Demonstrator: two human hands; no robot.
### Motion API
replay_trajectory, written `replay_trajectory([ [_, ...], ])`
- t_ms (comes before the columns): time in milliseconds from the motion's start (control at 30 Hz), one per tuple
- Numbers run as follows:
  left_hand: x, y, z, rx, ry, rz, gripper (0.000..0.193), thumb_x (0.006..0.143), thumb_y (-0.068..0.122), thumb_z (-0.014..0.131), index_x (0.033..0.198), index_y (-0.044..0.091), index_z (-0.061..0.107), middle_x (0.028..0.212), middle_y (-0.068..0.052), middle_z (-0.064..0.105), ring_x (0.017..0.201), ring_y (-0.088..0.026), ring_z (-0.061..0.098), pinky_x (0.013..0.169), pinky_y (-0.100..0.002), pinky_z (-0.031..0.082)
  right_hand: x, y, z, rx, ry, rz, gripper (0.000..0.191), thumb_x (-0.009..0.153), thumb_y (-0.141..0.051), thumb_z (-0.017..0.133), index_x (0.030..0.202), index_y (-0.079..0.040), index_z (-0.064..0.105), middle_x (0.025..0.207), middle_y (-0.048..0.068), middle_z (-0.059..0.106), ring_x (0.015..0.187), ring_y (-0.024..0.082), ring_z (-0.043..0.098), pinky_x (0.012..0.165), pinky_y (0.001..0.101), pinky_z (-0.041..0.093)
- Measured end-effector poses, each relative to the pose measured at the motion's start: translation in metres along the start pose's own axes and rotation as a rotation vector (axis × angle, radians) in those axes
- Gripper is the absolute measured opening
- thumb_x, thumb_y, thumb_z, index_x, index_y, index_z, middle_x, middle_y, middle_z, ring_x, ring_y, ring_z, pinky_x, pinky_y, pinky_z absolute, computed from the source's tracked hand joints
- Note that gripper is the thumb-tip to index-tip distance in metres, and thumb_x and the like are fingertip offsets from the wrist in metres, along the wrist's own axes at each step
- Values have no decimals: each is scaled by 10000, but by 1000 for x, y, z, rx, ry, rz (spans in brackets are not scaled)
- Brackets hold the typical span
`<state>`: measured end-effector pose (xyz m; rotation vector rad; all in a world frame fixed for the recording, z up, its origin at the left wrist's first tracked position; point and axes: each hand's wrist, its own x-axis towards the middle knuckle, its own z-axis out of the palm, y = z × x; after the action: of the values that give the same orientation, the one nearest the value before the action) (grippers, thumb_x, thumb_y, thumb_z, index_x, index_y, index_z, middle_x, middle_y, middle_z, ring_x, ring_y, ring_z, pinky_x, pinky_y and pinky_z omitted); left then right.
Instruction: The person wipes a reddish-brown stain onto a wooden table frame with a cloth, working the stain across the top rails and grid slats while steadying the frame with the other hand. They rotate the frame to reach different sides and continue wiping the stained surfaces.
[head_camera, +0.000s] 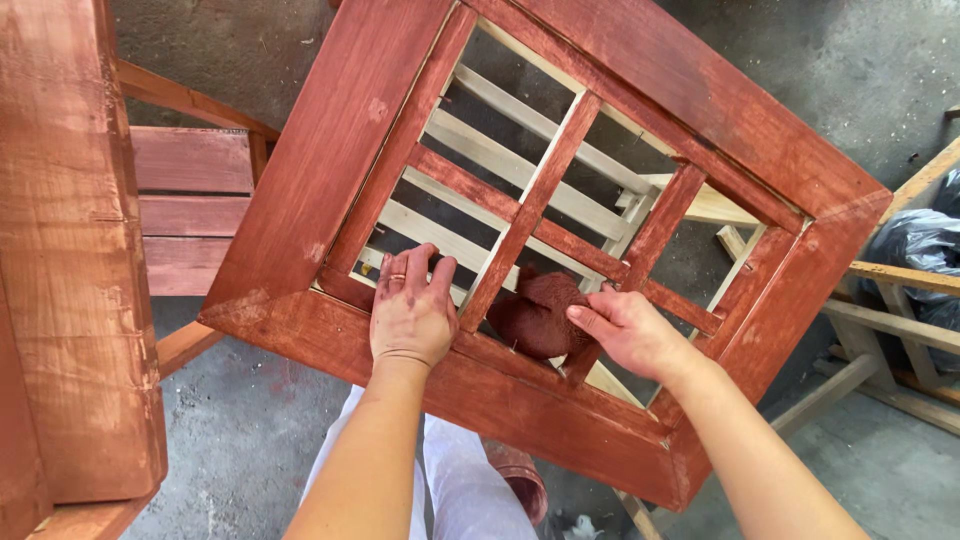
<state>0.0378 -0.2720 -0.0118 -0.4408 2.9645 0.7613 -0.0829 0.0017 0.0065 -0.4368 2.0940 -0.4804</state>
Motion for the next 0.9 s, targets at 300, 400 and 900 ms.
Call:
replay_trajectory([
  [300,0,-2,1,1,9,6,320,838,132,633,1158,142,645,1300,-88,540,1273,-318,509,1178,-532,326,-7,-46,21,-677,-273,-267,230,777,-99,673,1006,-123,664,888,123,689,1075,308,635,1197,636,217],
  [400,1,-3,2,-11,9,6,334,827,122,631,1160,146,645,1305,-81,537,1288,-307,503,1188,-531,317,-14,-58,27,-665,-249,-191,146,872,-103,633,1015,-117,662,894,119,703,1058,308,657,1242,608,233],
  [900,-4,-3,0,-47,45,65,451,789,103,648,1239,125,621,1322,-95,524,1281,-319,499,1186,-540,314,-71,-58,17,886,547,-75,412,872,-23,682,1278,47,668,1112,74,753,998,112,657,979,423,477],
])
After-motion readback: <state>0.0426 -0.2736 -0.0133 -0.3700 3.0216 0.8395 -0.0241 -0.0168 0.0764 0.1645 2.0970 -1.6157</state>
